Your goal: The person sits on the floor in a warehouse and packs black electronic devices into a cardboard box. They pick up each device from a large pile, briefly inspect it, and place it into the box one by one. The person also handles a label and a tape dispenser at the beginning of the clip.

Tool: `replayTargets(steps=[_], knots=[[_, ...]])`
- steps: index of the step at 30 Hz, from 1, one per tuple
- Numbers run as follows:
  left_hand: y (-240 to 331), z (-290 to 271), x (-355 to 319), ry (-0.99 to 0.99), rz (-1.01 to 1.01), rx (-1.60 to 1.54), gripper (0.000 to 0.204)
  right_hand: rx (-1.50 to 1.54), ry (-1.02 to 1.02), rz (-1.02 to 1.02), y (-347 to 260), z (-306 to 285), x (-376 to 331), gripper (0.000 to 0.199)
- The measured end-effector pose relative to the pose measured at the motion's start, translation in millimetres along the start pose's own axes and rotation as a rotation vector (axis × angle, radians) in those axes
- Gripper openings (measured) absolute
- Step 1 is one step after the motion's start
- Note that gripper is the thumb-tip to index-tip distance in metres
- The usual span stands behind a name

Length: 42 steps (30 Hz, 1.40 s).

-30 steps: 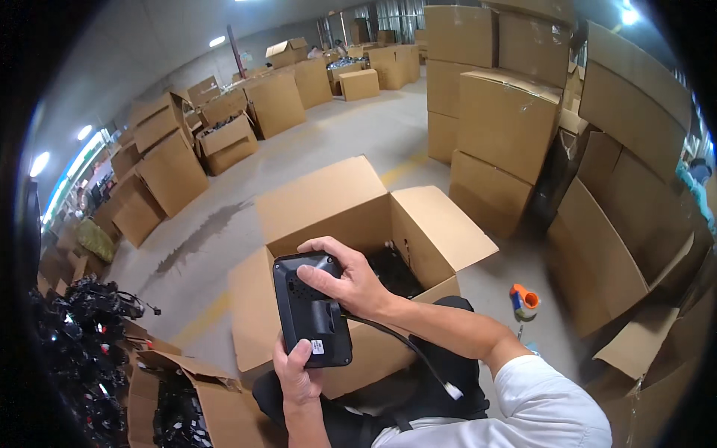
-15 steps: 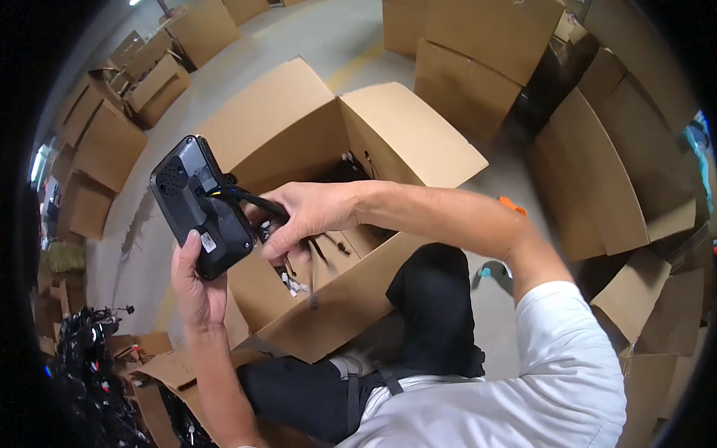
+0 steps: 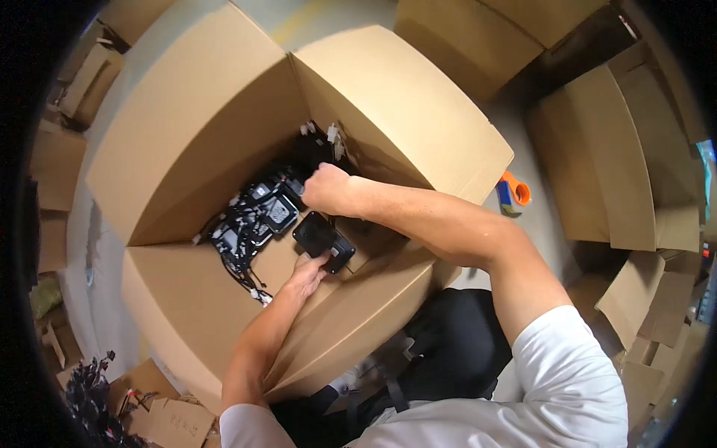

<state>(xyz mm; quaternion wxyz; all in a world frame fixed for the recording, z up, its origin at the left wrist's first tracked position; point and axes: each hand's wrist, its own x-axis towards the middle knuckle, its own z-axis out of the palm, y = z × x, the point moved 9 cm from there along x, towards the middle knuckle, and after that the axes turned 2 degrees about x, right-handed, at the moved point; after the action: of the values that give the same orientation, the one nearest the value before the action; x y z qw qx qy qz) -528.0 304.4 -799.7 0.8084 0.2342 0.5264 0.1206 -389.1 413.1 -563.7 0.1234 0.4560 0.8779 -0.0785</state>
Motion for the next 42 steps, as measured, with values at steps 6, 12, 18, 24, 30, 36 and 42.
replayTargets(steps=[6,12,18,24,30,36,42], knots=[[2,31,59,-0.088,0.108,-0.047,0.04,0.185,0.273,0.011,18,-73,-2,0.012],[17,-15,67,0.248,0.366,0.799,0.078,0.199,0.209,-0.048,7,-58,7,0.018],[120,44,-50,0.166,0.391,0.962,0.037,0.159,0.204,-0.031,25,2,-1,0.035],[224,-12,-461,0.352,0.942,0.725,0.043,0.387,-0.01,0.009,13,3,-21,0.036],[44,-338,-749,1.689,0.751,0.62,0.03,0.495,0.067,0.09,-24,-91,-61,0.036],[-120,-485,-743,1.637,-0.065,1.421,0.04,0.37,0.014,-0.074,-99,-156,-59,0.036],[-98,-477,-779,1.907,-0.067,1.297,0.023,0.253,0.053,-0.335,-242,-224,-53,0.036]])
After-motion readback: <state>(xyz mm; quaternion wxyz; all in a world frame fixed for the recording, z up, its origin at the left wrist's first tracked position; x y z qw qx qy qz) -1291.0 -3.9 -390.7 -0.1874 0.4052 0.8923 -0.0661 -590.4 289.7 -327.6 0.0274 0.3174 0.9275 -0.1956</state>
